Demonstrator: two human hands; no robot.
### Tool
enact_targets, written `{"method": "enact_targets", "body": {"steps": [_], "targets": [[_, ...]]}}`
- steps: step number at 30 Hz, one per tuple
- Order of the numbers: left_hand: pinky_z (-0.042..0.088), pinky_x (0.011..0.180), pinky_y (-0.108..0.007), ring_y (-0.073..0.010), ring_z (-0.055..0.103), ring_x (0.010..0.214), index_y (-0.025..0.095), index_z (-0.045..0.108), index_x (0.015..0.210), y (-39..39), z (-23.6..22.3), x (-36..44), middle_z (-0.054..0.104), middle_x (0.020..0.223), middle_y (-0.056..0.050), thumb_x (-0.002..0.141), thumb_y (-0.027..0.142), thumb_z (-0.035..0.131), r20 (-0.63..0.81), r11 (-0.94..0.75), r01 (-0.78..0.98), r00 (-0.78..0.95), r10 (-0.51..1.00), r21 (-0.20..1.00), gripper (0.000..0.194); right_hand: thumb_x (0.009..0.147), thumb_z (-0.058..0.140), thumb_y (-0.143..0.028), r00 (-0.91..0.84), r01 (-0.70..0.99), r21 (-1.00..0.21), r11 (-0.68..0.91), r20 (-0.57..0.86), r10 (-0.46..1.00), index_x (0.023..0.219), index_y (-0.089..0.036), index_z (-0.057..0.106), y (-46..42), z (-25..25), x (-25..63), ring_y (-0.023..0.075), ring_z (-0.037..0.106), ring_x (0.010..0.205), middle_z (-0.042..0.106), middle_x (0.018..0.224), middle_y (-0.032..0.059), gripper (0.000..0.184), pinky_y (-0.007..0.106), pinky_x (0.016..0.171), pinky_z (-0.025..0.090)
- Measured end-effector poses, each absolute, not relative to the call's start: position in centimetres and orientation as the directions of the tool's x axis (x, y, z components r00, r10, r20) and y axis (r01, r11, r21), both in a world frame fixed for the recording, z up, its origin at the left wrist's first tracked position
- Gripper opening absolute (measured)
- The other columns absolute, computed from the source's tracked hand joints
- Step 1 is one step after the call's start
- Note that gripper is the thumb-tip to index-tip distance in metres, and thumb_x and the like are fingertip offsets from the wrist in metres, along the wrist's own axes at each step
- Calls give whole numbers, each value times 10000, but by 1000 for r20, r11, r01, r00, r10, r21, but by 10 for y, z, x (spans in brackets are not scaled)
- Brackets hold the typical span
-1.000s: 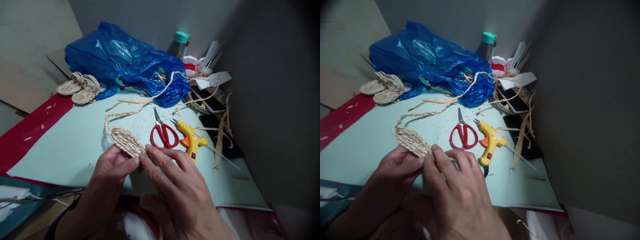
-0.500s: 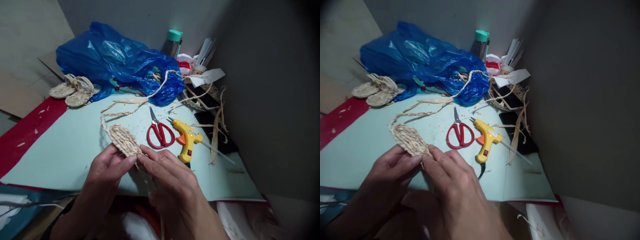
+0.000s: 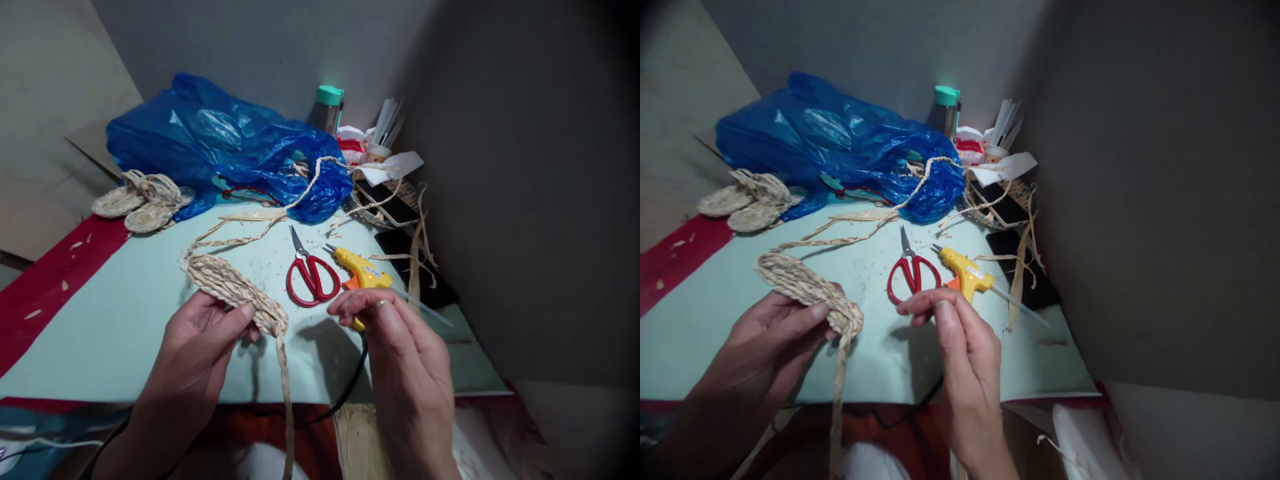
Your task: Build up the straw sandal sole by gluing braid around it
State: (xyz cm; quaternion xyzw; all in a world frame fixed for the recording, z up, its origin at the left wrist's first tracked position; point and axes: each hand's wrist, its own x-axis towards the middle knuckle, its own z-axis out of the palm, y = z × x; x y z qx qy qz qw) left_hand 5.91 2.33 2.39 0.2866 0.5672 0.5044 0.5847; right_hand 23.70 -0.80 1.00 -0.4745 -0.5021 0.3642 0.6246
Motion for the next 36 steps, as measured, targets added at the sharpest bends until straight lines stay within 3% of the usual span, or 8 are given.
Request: {"method": "enact_targets", "body": {"steps": [4,9,13,18,24,28,31,36], "targets": [[546,604,-176,-140,582,692,217,693,740,35,33,52,660,730,6,700,212,843,-334,269,-347,-145,931,899,155,1055,448,-337,258,-3,-952,306,295,920,706,-213,476,-1,3,239,116,460,598,453,656,-28,371,228,540,414],[563,597,-186,-160,609,735,224,700,717,50,46,43,667,756,-1,650,167,846,-337,241,-420,-170,926,875,170,1052,426,-307,130,341,-892,297,358,925,658,-225,359,6,8,245,99,337,498,345,581,-48,408,222,447,288],[566,617,-198,-168,619,752,223,718,789,60,49,37,677,790,-9,644,212,880,-278,182,-391,-206,938,902,218,1018,456,-195,-134,525,-714,464,469,873,701,-221,438,17,18,246,93,453,498,434,598,-47,318,203,477,346],[572,641,-224,-176,612,740,222,712,808,72,54,29,652,788,-11,685,303,883,-210,140,-318,-199,957,938,226,1024,426,-138,-279,608,-599,521,454,847,889,-244,518,30,13,253,101,601,629,593,736,-37,195,170,587,473],[561,633,-182,-149,586,735,217,683,746,86,66,22,632,763,5,708,288,856,-172,130,-283,-130,976,950,191,1008,413,-135,-222,637,-589,498,479,850,912,-252,487,33,7,258,105,596,608,575,742,-43,168,176,598,506],[550,613,-144,-121,571,725,214,654,741,91,74,22,625,770,22,742,257,816,-203,167,-263,-119,972,950,167,1002,413,-155,-55,652,-631,421,515,855,772,-234,438,25,11,261,90,465,504,436,631,-58,244,182,467,374],[559,628,-135,-110,575,741,207,655,777,94,78,29,625,801,23,751,243,797,-223,186,-254,-125,967,949,149,999,406,-136,-53,655,-611,445,550,833,691,-220,355,24,14,266,68,359,469,346,594,-66,323,193,448,283],[576,597,-145,-106,590,727,187,642,744,106,78,48,613,792,24,634,202,846,-284,235,-273,-158,946,933,233,1006,480,-141,-126,556,-649,519,551,825,691,-213,313,30,14,275,64,350,502,317,603,-71,364,206,513,288]]}}
